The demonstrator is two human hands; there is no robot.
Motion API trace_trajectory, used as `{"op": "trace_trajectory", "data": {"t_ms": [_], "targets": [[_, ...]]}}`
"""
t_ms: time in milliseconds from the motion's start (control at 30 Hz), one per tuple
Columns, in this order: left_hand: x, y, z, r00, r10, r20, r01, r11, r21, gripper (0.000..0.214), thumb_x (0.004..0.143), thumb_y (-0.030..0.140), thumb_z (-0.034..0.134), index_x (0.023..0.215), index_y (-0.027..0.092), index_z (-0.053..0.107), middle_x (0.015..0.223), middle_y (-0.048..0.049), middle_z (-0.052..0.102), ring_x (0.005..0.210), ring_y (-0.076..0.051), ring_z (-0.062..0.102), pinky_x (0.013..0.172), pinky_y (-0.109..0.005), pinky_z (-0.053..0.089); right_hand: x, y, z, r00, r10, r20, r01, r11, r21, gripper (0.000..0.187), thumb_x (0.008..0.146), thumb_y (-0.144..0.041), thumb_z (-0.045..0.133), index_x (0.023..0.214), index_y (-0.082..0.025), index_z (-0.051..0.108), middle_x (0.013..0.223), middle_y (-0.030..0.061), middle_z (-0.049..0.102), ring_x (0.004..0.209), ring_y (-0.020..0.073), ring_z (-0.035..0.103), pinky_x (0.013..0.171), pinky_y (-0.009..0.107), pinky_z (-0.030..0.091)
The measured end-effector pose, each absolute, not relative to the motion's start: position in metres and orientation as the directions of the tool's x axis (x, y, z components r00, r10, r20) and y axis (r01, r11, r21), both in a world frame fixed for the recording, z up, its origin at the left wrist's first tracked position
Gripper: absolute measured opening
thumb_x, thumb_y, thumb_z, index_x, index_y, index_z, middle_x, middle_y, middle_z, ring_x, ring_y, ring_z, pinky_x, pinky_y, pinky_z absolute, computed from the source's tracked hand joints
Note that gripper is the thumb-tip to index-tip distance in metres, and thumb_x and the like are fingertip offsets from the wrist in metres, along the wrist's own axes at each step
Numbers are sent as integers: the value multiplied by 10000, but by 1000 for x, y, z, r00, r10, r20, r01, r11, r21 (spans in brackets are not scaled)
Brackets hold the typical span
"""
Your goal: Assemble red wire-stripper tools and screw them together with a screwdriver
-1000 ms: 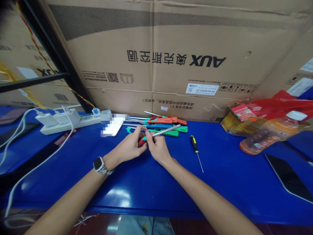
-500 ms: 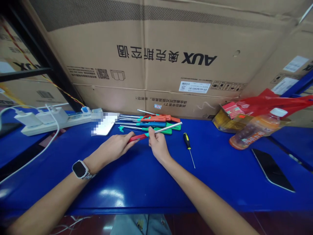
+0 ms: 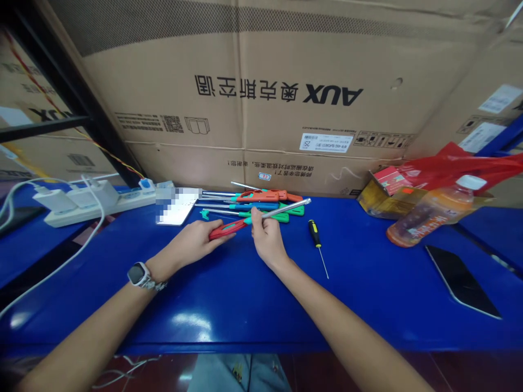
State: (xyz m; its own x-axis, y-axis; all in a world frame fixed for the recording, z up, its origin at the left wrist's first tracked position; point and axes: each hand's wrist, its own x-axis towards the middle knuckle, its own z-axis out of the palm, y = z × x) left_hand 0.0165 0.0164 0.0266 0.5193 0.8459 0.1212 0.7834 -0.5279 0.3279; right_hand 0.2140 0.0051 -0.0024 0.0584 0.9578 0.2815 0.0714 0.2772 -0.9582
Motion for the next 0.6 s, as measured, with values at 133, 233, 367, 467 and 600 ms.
{"op": "trace_trajectory", "data": {"t_ms": [133, 233, 367, 467, 600], "targets": [[25, 11, 26, 504, 859, 92, 795, -503, 340, 155, 942, 319, 517, 835, 208, 528, 631, -12, 581, 588, -195, 581, 549, -275, 274, 212, 2, 2, 21, 967, 253, 35, 252, -967, 598, 906, -736, 395, 578, -244, 307, 449, -74, 264, 400, 79, 259, 406, 249, 209], [29, 8, 25, 534, 842, 76, 761, -519, 389, 154, 962, 328, 478, 878, 205, 519, 630, -9, 565, 554, -183, 552, 541, -277, 266, 216, 4, 2, -6, 961, 275, 93, 274, -957, 604, 904, -749, 378, 583, -239, 336, 441, -67, 295, 397, 82, 282, 406, 252, 215], [31, 5, 22, 555, 829, 73, 707, -516, 484, 158, 966, 335, 453, 901, 201, 507, 612, 13, 533, 506, -157, 500, 524, -275, 266, 220, 11, 0, -70, 952, 298, 154, 305, -940, 590, 930, -714, 369, 595, -228, 371, 462, -59, 319, 419, 87, 304, 420, 254, 228], [33, 4, 16, 534, 842, 73, 651, -465, 600, 196, 967, 375, 442, 900, 204, 510, 595, 33, 513, 480, -145, 473, 502, -266, 277, 219, 15, 0, -121, 942, 312, 140, 327, -934, 554, 935, -692, 390, 632, -228, 375, 497, -62, 317, 448, 89, 298, 430, 249, 230], [37, 4, 12, 495, 864, 92, 634, -432, 642, 168, 943, 347, 465, 864, 210, 524, 633, 23, 566, 545, -159, 533, 530, -258, 314, 221, 16, 6, -183, 941, 286, 128, 311, -942, 526, 921, -695, 414, 673, -231, 392, 519, -67, 328, 452, 91, 281, 427, 245, 233]]}}
